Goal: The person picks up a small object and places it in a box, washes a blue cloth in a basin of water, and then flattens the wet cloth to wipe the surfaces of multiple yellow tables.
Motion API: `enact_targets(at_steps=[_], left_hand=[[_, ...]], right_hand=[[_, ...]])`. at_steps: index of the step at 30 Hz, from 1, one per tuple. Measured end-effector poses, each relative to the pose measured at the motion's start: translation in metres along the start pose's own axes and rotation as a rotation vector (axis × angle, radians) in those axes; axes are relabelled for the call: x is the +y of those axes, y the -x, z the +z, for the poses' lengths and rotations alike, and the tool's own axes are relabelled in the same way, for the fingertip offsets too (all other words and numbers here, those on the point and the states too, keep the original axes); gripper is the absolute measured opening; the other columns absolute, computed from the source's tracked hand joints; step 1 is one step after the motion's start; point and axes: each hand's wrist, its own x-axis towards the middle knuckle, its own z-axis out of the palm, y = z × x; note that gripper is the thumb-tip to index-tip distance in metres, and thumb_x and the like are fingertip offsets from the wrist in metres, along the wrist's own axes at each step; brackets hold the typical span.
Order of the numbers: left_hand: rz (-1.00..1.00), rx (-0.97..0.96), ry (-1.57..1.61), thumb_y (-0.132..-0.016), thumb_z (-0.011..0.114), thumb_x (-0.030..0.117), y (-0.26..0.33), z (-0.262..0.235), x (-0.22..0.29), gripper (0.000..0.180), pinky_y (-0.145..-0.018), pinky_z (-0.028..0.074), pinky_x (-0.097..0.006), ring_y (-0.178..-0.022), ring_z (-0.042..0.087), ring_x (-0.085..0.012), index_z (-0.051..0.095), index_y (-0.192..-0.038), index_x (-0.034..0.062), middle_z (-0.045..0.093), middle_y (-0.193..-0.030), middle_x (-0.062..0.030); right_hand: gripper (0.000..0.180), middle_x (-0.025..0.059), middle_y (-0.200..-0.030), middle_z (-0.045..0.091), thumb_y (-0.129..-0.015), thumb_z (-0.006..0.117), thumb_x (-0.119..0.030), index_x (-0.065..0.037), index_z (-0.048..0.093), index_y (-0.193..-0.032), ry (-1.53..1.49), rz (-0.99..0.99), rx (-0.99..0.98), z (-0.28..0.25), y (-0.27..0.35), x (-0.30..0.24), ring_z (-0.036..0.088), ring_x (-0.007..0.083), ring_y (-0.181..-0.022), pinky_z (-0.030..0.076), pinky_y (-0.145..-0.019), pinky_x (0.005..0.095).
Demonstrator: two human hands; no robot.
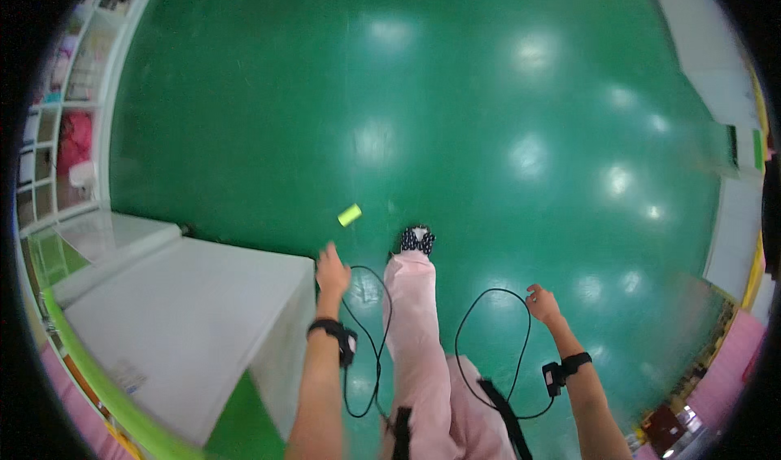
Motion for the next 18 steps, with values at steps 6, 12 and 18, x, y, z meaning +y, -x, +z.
enact_targets(at_steps=[6, 12, 18], left_hand=[[-0.170, 0.098, -0.294, -0.064, 0.074, 0.016, -0.226, -0.060, -0.033, 0.078, -0.084, 0.042, -0.052, -0.112, 0.039, -0.0331, 0.027, -0.126, 0.0124, 0.036, -0.124, -0.0095], [0.005, 0.204, -0.496, -0.058, 0.072, 0.007, -0.251, -0.008, -0.107, 0.052, -0.076, 0.044, -0.047, -0.096, 0.047, -0.0365, 0.039, -0.099, 0.0058, 0.047, -0.100, -0.0149], [0.483, -0.034, 0.302, -0.057, 0.061, -0.003, -0.132, -0.093, 0.081, 0.046, -0.069, 0.040, -0.033, -0.076, 0.042, -0.0195, 0.034, -0.093, 0.0076, 0.038, -0.083, -0.0080]], right_hand=[[0.032, 0.0183, -0.099, 0.058, -0.079, 0.050, -0.019, -0.008, 0.049, -0.109, 0.310, -0.207, -0.087, 0.106, -0.225, -0.147, 0.058, 0.0360, -0.088, 0.048, -0.075, 0.0450], [0.024, 0.0224, -0.086, 0.061, -0.079, 0.048, -0.019, -0.005, 0.055, -0.097, -0.373, -0.419, 0.166, 0.162, -0.288, -0.243, 0.059, 0.0389, -0.079, 0.048, -0.069, 0.0480], [0.023, 0.0186, -0.091, 0.061, -0.080, 0.043, -0.015, -0.008, 0.055, -0.098, -0.141, -0.335, -0.140, 0.046, -0.114, -0.215, 0.061, 0.0345, -0.083, 0.050, -0.070, 0.0442]])
